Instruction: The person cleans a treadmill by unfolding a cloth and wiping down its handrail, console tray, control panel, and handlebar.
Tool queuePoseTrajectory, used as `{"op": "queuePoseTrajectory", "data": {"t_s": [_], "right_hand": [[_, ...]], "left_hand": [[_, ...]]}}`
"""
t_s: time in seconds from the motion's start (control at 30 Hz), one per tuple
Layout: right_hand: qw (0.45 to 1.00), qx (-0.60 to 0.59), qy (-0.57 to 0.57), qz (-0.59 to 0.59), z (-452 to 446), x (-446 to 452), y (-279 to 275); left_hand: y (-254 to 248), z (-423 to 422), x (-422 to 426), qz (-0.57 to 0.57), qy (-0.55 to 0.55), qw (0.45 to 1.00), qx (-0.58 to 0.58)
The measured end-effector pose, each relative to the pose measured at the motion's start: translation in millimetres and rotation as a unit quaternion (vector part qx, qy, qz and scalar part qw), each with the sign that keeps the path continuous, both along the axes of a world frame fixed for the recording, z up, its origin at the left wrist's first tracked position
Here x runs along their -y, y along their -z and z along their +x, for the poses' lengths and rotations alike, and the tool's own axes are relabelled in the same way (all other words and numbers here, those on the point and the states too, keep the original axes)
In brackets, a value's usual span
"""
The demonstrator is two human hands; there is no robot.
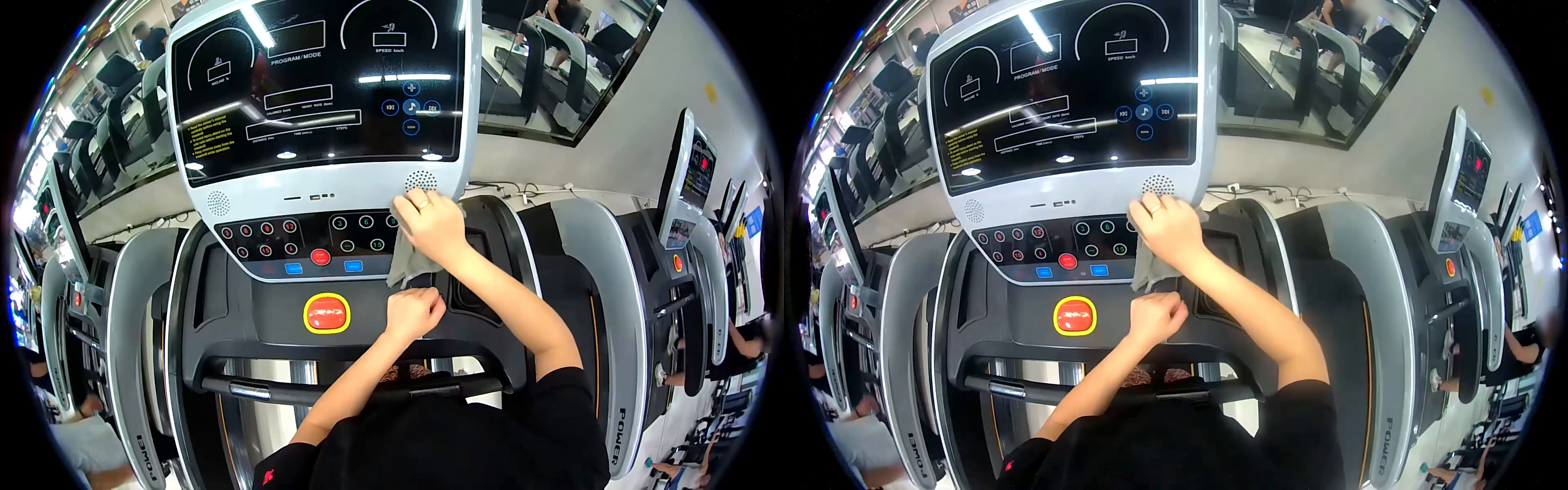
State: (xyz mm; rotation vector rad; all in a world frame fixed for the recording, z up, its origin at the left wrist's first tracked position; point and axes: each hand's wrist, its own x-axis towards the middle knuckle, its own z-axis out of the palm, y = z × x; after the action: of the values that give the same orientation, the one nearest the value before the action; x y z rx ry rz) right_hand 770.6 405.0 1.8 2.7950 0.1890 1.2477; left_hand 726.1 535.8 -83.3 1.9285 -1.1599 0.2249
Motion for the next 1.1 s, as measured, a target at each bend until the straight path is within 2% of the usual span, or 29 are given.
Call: {"op": "queuePoseTrajectory", "data": {"t_s": [0.1, 0.13, 0.2, 0.33, 0.4, 0.47, 0.53, 0.57, 0.6, 0.67, 0.7, 0.77, 0.8, 0.87, 0.9, 1.0, 1.03, 1.1], "right_hand": [[0.997, 0.022, 0.057, 0.043, 1, 11, -17], [0.992, 0.027, 0.081, 0.093, 4, 14, -24], [0.983, 0.095, 0.085, 0.132, 13, 12, -23], [0.996, 0.068, 0.027, 0.044, 13, 0, -12], [1.000, -0.008, 0.018, 0.009, 9, 5, -17], [0.999, 0.007, 0.030, 0.038, 10, 13, -24], [0.980, 0.089, 0.076, 0.157, 12, 16, -26], [0.979, 0.089, 0.083, 0.163, 12, 11, -25], [0.982, 0.089, 0.078, 0.144, 13, 7, -21], [0.997, 0.013, 0.041, 0.064, 9, 2, -12], [0.997, 0.013, 0.042, 0.065, 7, 4, -10], [1.000, -0.002, 0.000, -0.027, 6, 8, -14], [1.000, -0.002, -0.001, -0.028, 7, 11, -20], [0.989, 0.064, 0.079, 0.110, 11, 17, -32], [0.977, 0.127, 0.078, 0.149, 16, 17, -30], [0.992, 0.050, 0.065, 0.098, 13, 4, -18], [0.998, 0.034, 0.021, 0.057, 12, 5, -13], [0.999, 0.018, 0.005, 0.027, 9, 12, -15]], "left_hand": [[0, 0, 0, -0.013, -0.003, 1.000, 0.007], [0, -1, -1, -0.014, -0.006, 1.000, 0.004], [0, 0, 0, 0.000, -0.006, 1.000, 0.019], [-3, 0, -2, -0.013, 0.000, 1.000, 0.009], [-3, 0, -2, 0.003, 0.001, 1.000, 0.012], [-3, 1, -1, 0.001, 0.000, 1.000, 0.014], [-1, -2, -1, -0.001, -0.007, 1.000, 0.008], [-1, -1, -1, -0.001, -0.009, 1.000, 0.010], [-2, -1, -1, 0.001, -0.009, 1.000, 0.012], [-1, -2, 1, -0.006, -0.010, 1.000, 0.013], [-2, -2, 1, -0.003, -0.007, 1.000, 0.011], [-3, 0, -1, 0.001, -0.004, 1.000, 0.012], [-3, 0, -1, -0.001, -0.004, 1.000, 0.012], [-2, -1, -1, -0.004, -0.010, 1.000, 0.006], [0, -1, 0, -0.008, -0.012, 1.000, 0.012], [-1, -1, -2, -0.004, -0.014, 1.000, 0.018], [-3, -1, -1, -0.002, -0.008, 1.000, 0.023], [-1, -1, -1, -0.005, -0.008, 1.000, 0.021]]}}
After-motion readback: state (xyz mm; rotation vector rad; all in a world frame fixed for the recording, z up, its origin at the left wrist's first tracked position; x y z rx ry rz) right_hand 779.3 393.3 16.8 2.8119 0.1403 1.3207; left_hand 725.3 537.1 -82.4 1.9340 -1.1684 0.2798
